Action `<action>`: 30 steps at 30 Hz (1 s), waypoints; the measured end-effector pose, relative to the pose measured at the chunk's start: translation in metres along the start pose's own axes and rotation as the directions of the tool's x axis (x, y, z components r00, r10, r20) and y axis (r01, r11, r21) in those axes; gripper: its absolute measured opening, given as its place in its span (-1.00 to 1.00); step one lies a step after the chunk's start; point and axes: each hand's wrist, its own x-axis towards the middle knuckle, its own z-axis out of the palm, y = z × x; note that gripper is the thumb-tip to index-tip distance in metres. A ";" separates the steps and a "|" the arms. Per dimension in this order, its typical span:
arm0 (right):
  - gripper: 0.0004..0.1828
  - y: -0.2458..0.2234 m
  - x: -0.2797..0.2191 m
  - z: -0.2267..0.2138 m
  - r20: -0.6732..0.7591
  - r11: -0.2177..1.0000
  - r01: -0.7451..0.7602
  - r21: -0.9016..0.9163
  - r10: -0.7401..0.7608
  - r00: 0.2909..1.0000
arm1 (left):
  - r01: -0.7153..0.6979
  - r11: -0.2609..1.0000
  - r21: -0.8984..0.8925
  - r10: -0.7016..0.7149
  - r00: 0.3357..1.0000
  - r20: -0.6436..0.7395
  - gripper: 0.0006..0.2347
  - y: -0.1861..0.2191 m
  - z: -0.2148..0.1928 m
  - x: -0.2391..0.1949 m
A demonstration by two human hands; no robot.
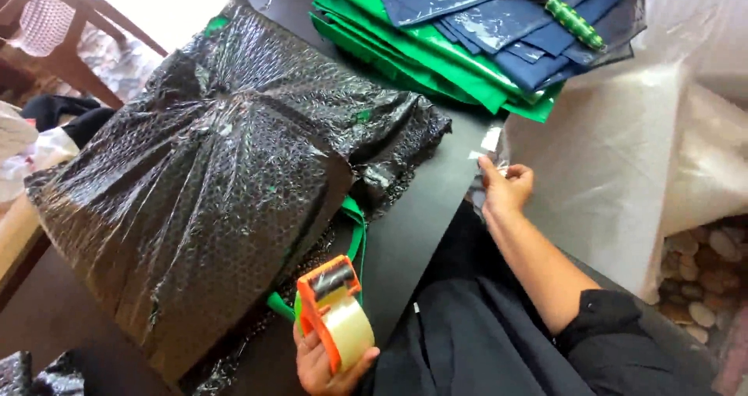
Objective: The person wraps a large rectangular item in black bubble wrap, secures it with clear packing tape using a handheld dispenser, and folds the edges to seal the package. The person repeatedly applies tape to the edges and corners to ensure the wrapping is secure.
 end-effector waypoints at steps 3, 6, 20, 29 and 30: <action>-0.35 -0.008 -0.010 0.003 -0.046 0.996 -0.043 -0.075 0.039 0.998 | -0.035 0.999 0.022 0.035 0.999 0.008 -0.60 0.001 0.000 0.002; -0.30 -0.011 -0.013 0.004 -0.097 0.975 -0.057 -0.216 0.036 0.995 | -0.017 1.000 -0.019 0.017 1.000 0.001 -0.64 0.010 0.001 0.014; -0.47 -0.040 -0.030 -0.001 0.178 0.969 0.243 -0.048 -0.231 0.956 | 0.028 0.999 -0.024 -0.028 1.000 0.012 -0.62 0.008 0.002 0.008; -0.61 -0.040 -0.053 -0.008 0.411 0.519 0.851 -0.086 -0.759 0.505 | -0.014 1.000 -0.028 0.014 1.000 0.015 -0.66 0.010 0.004 0.015; -0.61 -0.045 -0.055 -0.006 0.414 0.520 0.850 -0.081 -0.758 0.503 | -0.014 1.000 -0.023 0.014 1.000 0.012 -0.66 0.010 0.005 0.016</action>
